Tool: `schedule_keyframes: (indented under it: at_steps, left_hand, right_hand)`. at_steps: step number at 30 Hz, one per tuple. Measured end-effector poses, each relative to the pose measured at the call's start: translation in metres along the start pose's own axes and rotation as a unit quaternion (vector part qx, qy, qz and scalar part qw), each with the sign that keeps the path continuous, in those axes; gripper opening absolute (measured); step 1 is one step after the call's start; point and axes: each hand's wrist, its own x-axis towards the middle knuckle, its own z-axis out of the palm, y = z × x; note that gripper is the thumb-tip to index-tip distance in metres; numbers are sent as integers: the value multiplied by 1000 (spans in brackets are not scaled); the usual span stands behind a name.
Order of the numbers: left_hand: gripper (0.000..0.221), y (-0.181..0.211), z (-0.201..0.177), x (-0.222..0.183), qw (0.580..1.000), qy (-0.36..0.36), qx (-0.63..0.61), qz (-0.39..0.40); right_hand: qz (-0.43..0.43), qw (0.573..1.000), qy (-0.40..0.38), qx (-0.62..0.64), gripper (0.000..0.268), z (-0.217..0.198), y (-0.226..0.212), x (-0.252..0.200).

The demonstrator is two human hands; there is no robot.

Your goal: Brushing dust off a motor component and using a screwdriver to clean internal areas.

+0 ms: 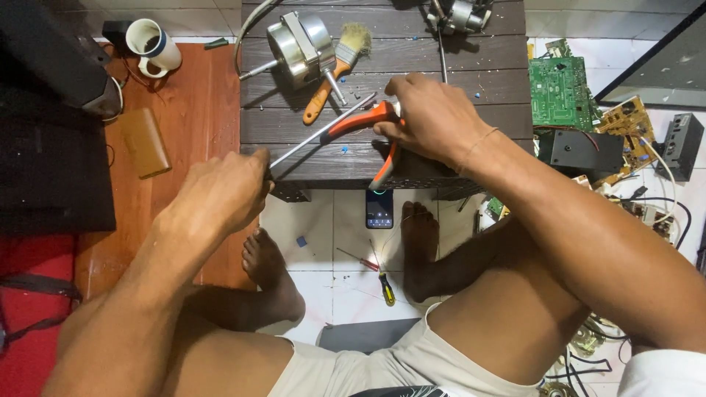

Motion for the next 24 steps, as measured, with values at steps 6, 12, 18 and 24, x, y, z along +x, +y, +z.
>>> schedule_keyframes:
  at_steps: [6, 12, 18, 24]
  left_hand:
    - [15, -9, -1, -2, 999, -36, 28, -26]
    - [17, -10, -2, -4, 998, -35, 34, -30]
    - [20, -1, -3, -4, 1000, 18, 7, 21]
    - [20, 5, 5, 13, 997, 47, 6, 65]
  right_hand:
    - [28, 999, -15, 10, 43, 14, 6, 9]
    - [68, 994, -25, 86, 21, -5, 7, 9]
    - [80, 993, 47, 77, 18, -22, 27, 13]
    - [-2, 977, 203, 67, 31, -30, 55, 0]
